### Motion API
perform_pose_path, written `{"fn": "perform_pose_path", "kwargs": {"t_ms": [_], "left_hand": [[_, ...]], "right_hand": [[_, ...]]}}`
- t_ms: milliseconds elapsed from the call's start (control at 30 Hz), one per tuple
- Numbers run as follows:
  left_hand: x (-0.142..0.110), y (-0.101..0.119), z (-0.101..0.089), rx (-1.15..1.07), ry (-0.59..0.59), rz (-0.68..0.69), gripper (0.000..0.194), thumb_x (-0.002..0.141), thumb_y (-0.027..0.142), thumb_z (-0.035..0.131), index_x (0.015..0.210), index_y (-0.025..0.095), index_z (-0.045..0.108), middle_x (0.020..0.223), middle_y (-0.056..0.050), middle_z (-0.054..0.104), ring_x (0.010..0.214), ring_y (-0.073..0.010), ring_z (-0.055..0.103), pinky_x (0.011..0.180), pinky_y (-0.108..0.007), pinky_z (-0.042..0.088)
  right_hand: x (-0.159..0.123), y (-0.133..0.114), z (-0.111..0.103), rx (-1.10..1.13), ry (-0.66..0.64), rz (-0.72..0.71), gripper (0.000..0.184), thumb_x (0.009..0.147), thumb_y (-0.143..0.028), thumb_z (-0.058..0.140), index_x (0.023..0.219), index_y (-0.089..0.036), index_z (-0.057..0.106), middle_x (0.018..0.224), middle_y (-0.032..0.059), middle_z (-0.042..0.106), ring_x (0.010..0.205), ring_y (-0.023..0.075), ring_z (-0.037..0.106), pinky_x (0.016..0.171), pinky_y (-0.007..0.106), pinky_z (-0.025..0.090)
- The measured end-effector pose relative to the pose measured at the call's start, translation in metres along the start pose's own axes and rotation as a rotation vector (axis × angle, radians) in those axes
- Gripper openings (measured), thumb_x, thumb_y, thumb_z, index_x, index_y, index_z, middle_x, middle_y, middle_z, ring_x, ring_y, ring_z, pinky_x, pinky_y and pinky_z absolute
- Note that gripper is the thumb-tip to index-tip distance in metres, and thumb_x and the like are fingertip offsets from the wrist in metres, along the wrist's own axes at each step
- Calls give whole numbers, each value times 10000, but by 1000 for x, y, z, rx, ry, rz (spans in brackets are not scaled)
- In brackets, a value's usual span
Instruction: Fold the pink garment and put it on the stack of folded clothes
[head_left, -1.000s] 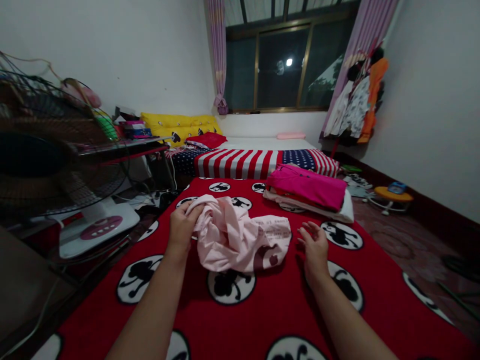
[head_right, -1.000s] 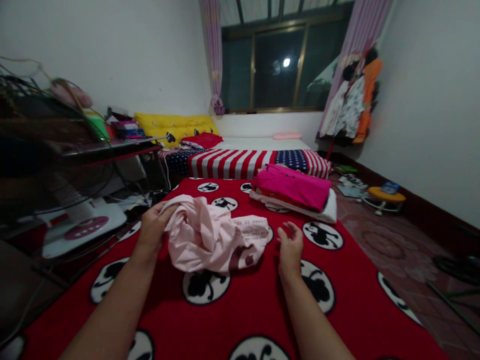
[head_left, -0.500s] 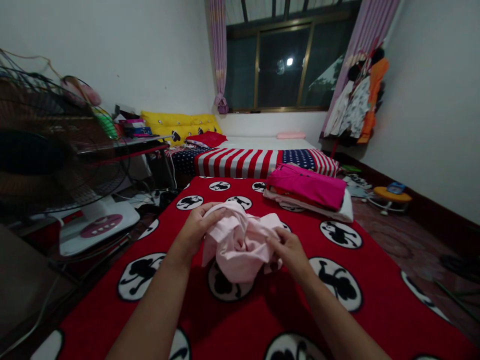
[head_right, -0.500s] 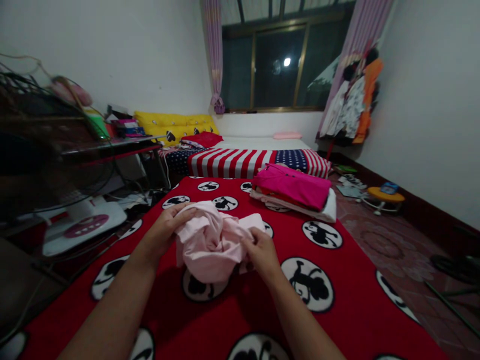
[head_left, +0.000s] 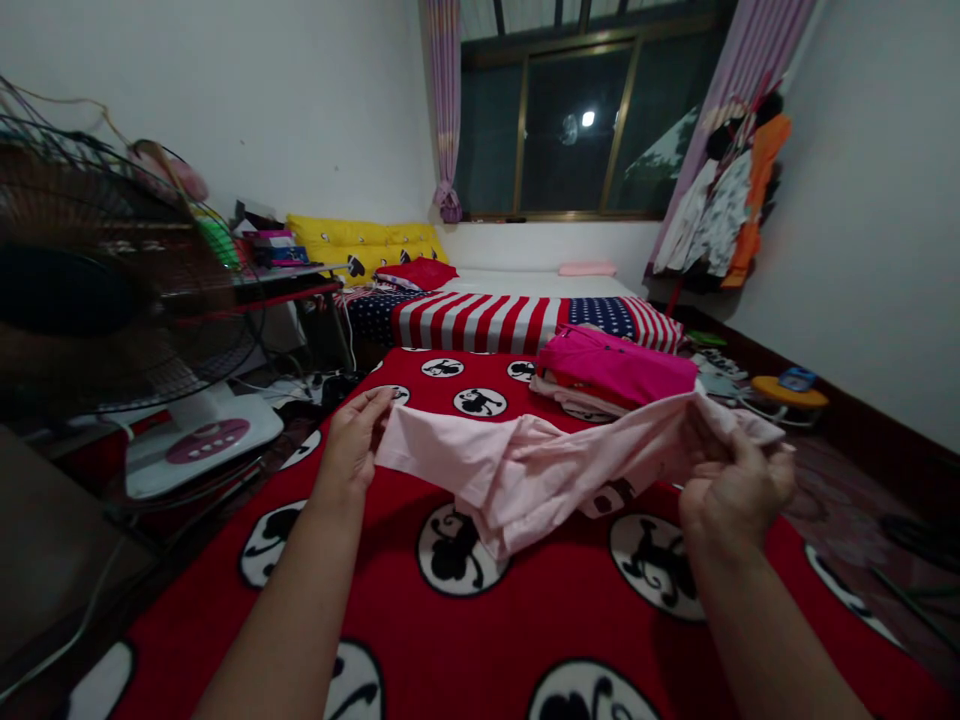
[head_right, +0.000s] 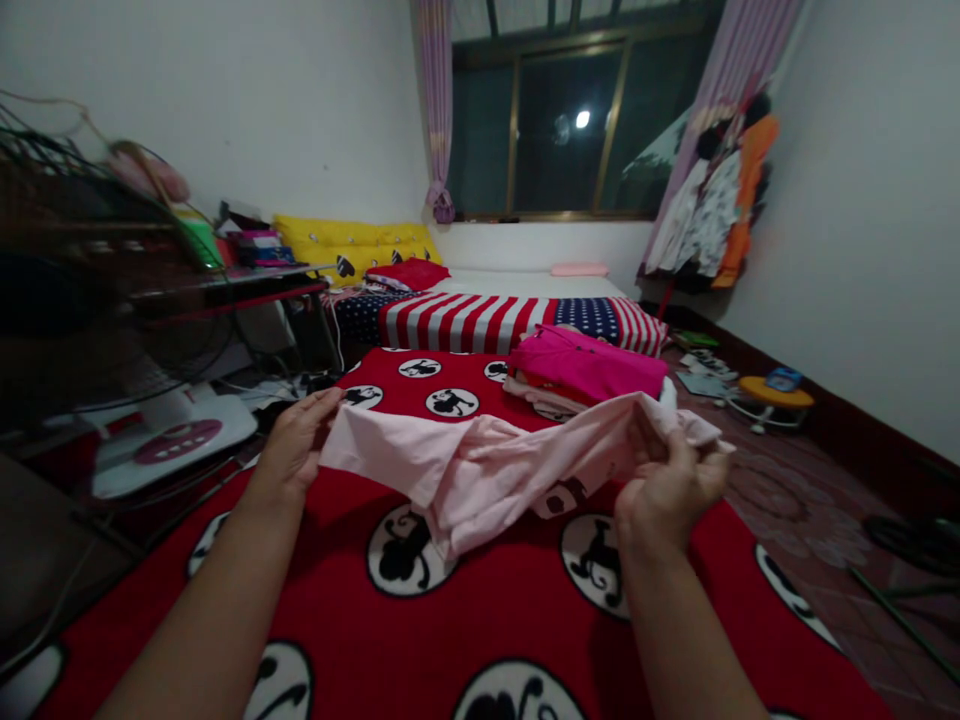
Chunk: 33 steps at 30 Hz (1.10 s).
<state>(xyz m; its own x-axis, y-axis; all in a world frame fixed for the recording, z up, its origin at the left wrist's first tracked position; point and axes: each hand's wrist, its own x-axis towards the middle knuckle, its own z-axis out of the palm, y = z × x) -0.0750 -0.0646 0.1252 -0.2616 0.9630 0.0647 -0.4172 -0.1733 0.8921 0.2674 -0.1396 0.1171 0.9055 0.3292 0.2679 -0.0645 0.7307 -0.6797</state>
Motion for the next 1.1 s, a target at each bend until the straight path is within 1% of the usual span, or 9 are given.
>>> {"fn": "perform_pose_path", "kwargs": {"t_ms": [133, 233, 333, 433, 533, 667, 800, 967, 1100], "left_hand": [[4, -3, -3, -6, 27, 33, 413, 455, 331, 823, 756, 143, 614, 583, 55, 562, 454, -41, 451, 403, -130, 331], [5, -12, -3, 213, -26, 70, 442, 521, 405, 800, 852, 153, 649, 723, 3, 641, 584, -91, 565, 489, -168, 414], [4, -27, -1, 576, -308, 145, 476, 594, 438, 765, 966, 155, 670, 910, -70, 693, 821, -191, 641, 682, -267, 494], [-2, -45, 1, 976, -648, 239, 562, 615, 408, 761, 1115, 169, 665, 1109, -111, 674, 1027, -263, 609, 874, -349, 457], [-8, -60, 4, 1266, -790, 318, 525, 641, 329, 735, 1141, 179, 674, 1103, -105, 675, 997, -262, 607, 868, -339, 433], [-8, -66, 5, 1346, -751, 304, 231, 720, 252, 593, 878, 175, 742, 796, -59, 692, 759, -199, 612, 668, -271, 413], [0, -55, 1, 1057, -626, 186, 189, 659, 319, 629, 706, 152, 706, 681, -42, 658, 644, -176, 573, 573, -249, 388], [4, -31, -6, 431, -208, -74, 250, 502, 306, 733, 674, 147, 646, 563, -5, 600, 493, -148, 527, 459, -240, 407], [11, -18, -11, 72, -9, -137, 242, 469, 180, 730, 685, 142, 627, 570, 7, 606, 485, -138, 548, 456, -249, 473]], "right_hand": [[-2, 7, -5, -150, -116, 104, 438, 599, -197, 683, 1008, -255, 536, 1043, -1, 658, 847, 148, 689, 677, 272, 568], [-11, 10, -4, -298, -339, 194, 549, 603, -276, 722, 1116, -246, 530, 1180, 55, 618, 825, 168, 696, 630, 267, 551], [-25, 14, -2, -472, -600, 279, 455, 658, -356, 698, 1075, -213, 587, 1156, 84, 635, 722, 163, 690, 591, 269, 527], [-40, 22, -4, -639, -904, 333, 326, 689, -344, 655, 964, -170, 638, 993, 85, 686, 624, 154, 650, 565, 278, 498], [-55, 31, -9, -772, -1271, 210, 382, 654, -188, 623, 1035, -184, 644, 1093, 87, 665, 745, 174, 644, 618, 277, 484], [-69, 34, -13, -1111, -1537, -85, 630, 588, -42, 560, 1185, -235, 610, 1224, 81, 599, 994, 206, 595, 739, 267, 437], [-66, 27, -13, -1451, -1561, -127, 299, 650, -101, 544, 884, -208, 695, 804, 46, 677, 737, 190, 603, 616, 256, 360], [-39, 6, -16, -1259, -1647, -36, 185, 616, -109, 565, 727, -211, 672, 676, -7, 641, 625, 146, 554, 555, 221, 344], [-20, -10, -12, -988, -1446, 141, 148, 611, -165, 638, 753, -195, 670, 724, -6, 647, 623, 141, 565, 549, 221, 420]]}}
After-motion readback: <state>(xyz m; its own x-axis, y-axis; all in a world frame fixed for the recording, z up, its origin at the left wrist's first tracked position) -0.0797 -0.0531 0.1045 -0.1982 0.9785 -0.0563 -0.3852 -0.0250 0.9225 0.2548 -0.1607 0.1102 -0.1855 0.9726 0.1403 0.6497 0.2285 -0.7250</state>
